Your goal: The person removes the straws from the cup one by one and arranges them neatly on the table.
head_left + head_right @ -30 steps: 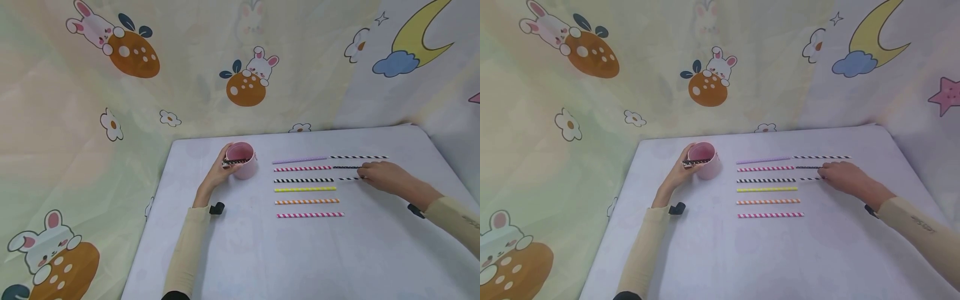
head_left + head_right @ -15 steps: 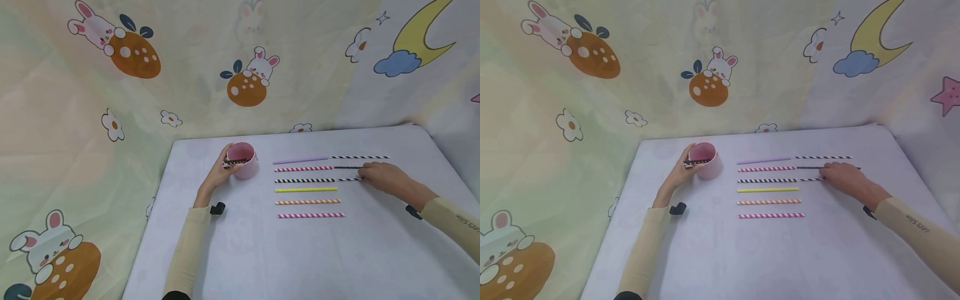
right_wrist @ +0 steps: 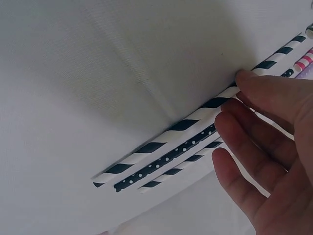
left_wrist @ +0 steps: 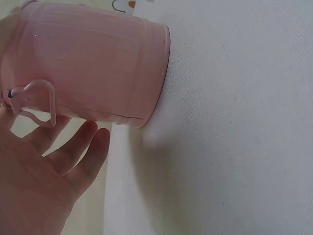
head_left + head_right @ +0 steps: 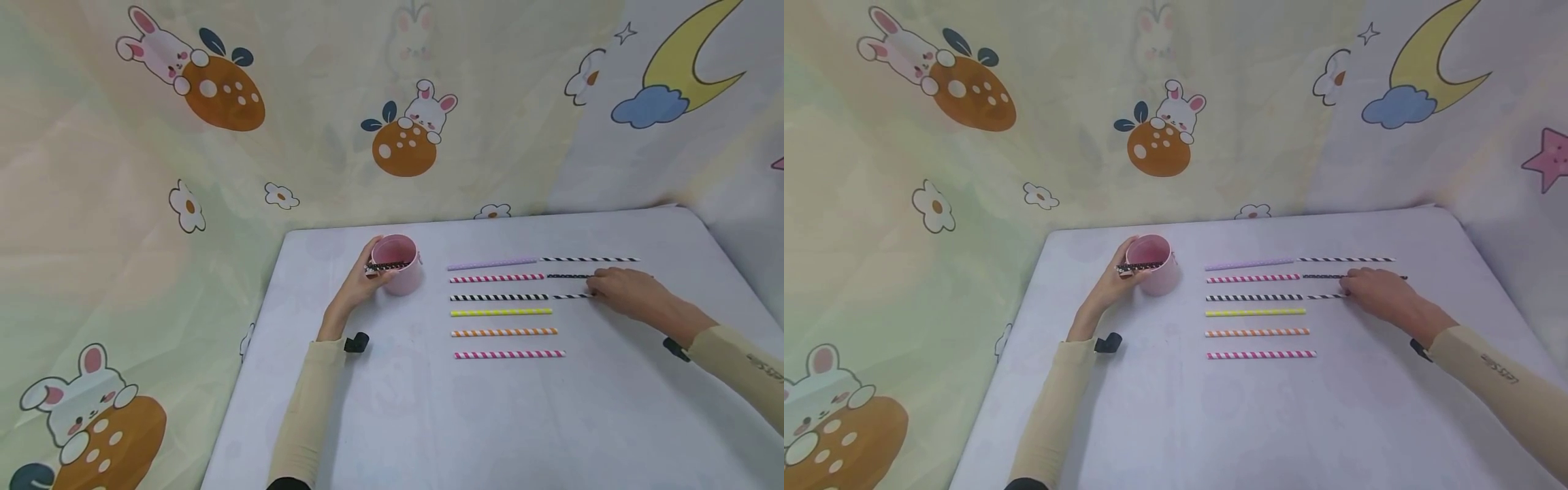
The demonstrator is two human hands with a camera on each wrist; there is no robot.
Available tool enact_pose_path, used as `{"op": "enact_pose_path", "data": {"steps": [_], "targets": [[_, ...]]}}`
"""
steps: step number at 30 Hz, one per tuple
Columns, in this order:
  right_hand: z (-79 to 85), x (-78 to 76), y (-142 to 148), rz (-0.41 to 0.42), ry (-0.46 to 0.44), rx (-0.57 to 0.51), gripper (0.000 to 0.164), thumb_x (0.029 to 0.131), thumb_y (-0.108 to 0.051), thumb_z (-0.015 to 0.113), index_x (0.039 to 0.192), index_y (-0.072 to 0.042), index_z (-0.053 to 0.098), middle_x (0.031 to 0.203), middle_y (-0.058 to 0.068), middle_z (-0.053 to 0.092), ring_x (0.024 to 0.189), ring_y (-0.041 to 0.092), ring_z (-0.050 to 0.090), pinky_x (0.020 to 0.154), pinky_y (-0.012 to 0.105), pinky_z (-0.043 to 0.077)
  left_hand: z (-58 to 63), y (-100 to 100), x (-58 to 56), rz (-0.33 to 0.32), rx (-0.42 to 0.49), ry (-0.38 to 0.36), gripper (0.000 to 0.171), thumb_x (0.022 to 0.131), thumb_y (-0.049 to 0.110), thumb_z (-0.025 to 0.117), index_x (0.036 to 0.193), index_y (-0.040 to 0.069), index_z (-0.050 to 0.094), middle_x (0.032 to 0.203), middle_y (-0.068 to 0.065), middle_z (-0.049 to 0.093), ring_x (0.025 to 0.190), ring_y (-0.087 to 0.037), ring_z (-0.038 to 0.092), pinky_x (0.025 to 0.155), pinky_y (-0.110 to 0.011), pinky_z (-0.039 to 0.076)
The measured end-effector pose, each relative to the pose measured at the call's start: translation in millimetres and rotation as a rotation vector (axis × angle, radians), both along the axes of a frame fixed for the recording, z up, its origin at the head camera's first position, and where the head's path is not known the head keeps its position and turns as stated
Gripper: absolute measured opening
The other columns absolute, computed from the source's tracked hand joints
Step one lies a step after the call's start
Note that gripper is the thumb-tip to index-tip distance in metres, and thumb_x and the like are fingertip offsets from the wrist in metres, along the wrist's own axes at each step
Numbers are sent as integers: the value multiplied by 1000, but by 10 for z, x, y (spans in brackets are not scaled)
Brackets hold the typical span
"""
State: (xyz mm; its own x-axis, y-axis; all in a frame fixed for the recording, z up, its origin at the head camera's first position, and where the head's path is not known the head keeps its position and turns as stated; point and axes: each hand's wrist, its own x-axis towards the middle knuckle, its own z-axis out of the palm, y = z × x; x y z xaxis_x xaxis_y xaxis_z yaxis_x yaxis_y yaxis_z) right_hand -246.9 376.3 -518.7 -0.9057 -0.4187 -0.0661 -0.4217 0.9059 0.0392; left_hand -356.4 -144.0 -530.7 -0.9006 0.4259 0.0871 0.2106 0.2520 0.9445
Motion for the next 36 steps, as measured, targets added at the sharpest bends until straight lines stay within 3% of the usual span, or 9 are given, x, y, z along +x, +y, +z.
{"op": "enact_pose_path", "data": {"steps": [6,9,18,27,36], "targets": [[-10,-14,32,-7,-25,4,12,84,-3,76,89,-10,68,82,1,63,73,18,60,67,43,54,230,21,118,-12,-16,-33,87,91,14,74,160,14,21,159,-17,34,147,-38,33,114,-60,36],[20,-22,29,-24,-45,16,12,84,-5,77,91,-11,69,83,1,64,75,19,61,69,44,55,257,25,132,-9,-22,-33,87,91,15,75,160,13,22,159,-16,35,146,-36,34,114,-59,36],[202,-35,-61,-72,-70,27,19,83,-12,80,99,-7,71,93,7,69,86,27,66,79,50,56,259,26,133,-4,-24,-32,87,91,15,75,160,14,22,160,-16,34,147,-36,33,116,-59,33],[416,-125,-176,-12,-50,-59,19,84,-15,80,98,-7,69,89,4,66,79,20,62,72,46,55,274,25,144,-6,-36,-33,89,91,17,75,160,14,21,160,-15,35,146,-34,35,114,-56,37],[568,-223,-388,-27,-34,-70,28,84,-16,81,107,-6,70,101,10,69,88,25,65,81,49,57,276,27,148,-4,-35,-30,88,91,17,75,160,13,21,159,-15,36,145,-34,36,115,-56,36]]}}
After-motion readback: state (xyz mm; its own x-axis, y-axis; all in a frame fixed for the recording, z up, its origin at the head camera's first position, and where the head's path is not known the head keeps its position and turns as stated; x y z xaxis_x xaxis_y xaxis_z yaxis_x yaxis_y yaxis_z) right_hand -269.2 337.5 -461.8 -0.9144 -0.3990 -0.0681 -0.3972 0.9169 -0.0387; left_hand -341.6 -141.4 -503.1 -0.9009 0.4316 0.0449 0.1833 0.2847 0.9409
